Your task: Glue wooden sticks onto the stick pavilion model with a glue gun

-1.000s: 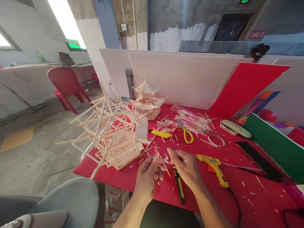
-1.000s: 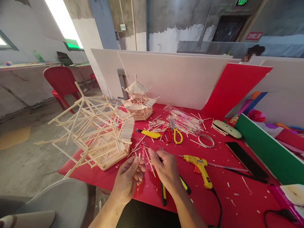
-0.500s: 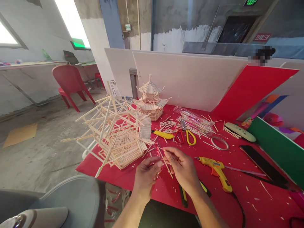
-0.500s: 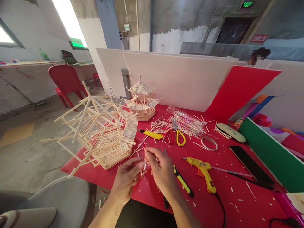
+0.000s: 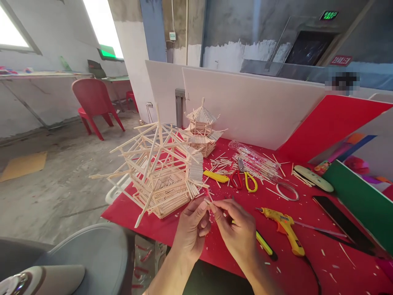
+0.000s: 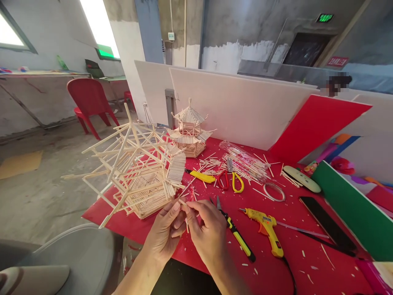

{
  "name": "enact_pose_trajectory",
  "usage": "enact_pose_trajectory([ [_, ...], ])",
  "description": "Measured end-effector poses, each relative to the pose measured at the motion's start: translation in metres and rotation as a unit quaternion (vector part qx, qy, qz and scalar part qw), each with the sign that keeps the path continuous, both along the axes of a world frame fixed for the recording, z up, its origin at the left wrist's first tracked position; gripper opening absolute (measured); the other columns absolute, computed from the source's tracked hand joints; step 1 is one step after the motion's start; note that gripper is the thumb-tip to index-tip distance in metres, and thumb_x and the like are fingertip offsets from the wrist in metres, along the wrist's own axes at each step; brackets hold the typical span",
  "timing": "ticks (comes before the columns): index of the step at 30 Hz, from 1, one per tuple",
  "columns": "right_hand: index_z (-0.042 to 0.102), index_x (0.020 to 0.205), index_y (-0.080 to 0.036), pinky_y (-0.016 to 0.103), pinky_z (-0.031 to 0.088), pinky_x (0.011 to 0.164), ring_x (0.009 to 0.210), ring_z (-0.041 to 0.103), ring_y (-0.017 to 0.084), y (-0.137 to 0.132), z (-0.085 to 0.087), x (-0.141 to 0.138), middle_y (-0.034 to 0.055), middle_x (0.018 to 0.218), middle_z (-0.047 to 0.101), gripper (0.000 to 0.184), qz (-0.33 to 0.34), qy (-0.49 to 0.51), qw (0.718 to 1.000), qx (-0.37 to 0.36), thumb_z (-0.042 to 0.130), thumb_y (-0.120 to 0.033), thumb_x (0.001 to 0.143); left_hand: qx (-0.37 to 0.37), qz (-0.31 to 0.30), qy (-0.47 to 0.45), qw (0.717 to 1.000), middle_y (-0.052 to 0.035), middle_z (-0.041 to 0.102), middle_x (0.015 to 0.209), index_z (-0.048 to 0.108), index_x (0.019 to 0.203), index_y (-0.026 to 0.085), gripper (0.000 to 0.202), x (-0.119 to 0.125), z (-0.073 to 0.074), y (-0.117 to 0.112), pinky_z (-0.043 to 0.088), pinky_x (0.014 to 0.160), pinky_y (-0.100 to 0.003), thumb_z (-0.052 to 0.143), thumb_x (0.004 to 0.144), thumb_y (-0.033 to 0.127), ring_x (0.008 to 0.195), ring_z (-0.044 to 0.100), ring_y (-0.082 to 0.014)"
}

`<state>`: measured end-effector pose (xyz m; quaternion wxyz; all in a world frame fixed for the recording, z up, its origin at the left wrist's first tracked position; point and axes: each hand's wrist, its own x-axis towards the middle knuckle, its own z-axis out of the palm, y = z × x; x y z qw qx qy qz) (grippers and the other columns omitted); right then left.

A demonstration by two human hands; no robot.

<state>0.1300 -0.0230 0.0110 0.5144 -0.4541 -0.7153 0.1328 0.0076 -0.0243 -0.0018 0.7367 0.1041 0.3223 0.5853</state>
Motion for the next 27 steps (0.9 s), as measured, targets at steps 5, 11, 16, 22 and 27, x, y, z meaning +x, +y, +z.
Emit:
enact_pose_trajectory([
  [5, 0.068, 0.089, -0.022, 0.024, 0.049, 0.062, 0.069, 0.063, 0.013, 0.014, 0.005, -0.012, 0.0012, 0.079, 0.07, 0.004, -0.024, 0.022, 0.999, 0.002, 0.065, -0.023, 0.09, 0.01, 0.027, -0.01, 1.0, 0.0059, 0.053, 0.059, 0.068, 0.095, 0.016, 0.038, -0.008, 0.008, 0.002, 0.024, 0.037, -0.012, 0.087, 0.065, 0.03, 0.047, 0.04, -0.0032],
  [11, 0.07, 0.09, -0.022, 0.025, 0.05, 0.063, 0.073, 0.065, 0.014, 0.021, 0.004, -0.021, 0.0025, 0.08, 0.071, 0.008, -0.002, 0.051, 0.998, -0.03, 0.063, -0.027, 0.091, -0.013, 0.051, -0.014, 0.999, 0.0051, 0.054, 0.062, 0.062, 0.081, 0.015, 0.029, -0.013, 0.017, 0.011, 0.025, 0.037, -0.013, 0.083, 0.068, 0.031, 0.047, 0.042, -0.0039],
  [16, 0.07, 0.091, -0.023, 0.027, 0.051, 0.065, 0.076, 0.065, 0.016, 0.024, 0.005, -0.021, 0.004, 0.083, 0.072, 0.013, 0.012, 0.055, 0.996, -0.071, 0.061, -0.031, 0.093, -0.022, 0.051, 0.0, 0.998, 0.0067, 0.052, 0.058, 0.06, 0.079, 0.017, 0.031, -0.011, 0.023, 0.015, 0.024, 0.037, -0.014, 0.085, 0.063, 0.028, 0.046, 0.042, -0.0041],
  [22, 0.07, 0.089, -0.023, 0.027, 0.051, 0.064, 0.075, 0.066, 0.016, 0.027, 0.005, -0.021, 0.0035, 0.083, 0.071, 0.016, 0.021, 0.063, 0.994, -0.092, 0.06, -0.034, 0.093, -0.025, 0.044, 0.012, 0.999, 0.0067, 0.05, 0.053, 0.059, 0.075, 0.016, 0.03, -0.011, 0.023, 0.018, 0.023, 0.038, -0.014, 0.085, 0.063, 0.027, 0.045, 0.04, -0.0042],
  [27, 0.07, 0.092, -0.023, 0.027, 0.051, 0.067, 0.078, 0.066, 0.015, 0.028, 0.003, -0.02, 0.0028, 0.085, 0.071, 0.013, 0.028, 0.064, 0.994, -0.084, 0.06, -0.032, 0.093, -0.032, 0.046, 0.02, 0.998, 0.0063, 0.051, 0.054, 0.06, 0.075, 0.016, 0.028, -0.01, 0.025, 0.02, 0.023, 0.038, -0.014, 0.084, 0.064, 0.026, 0.046, 0.04, -0.0041],
])
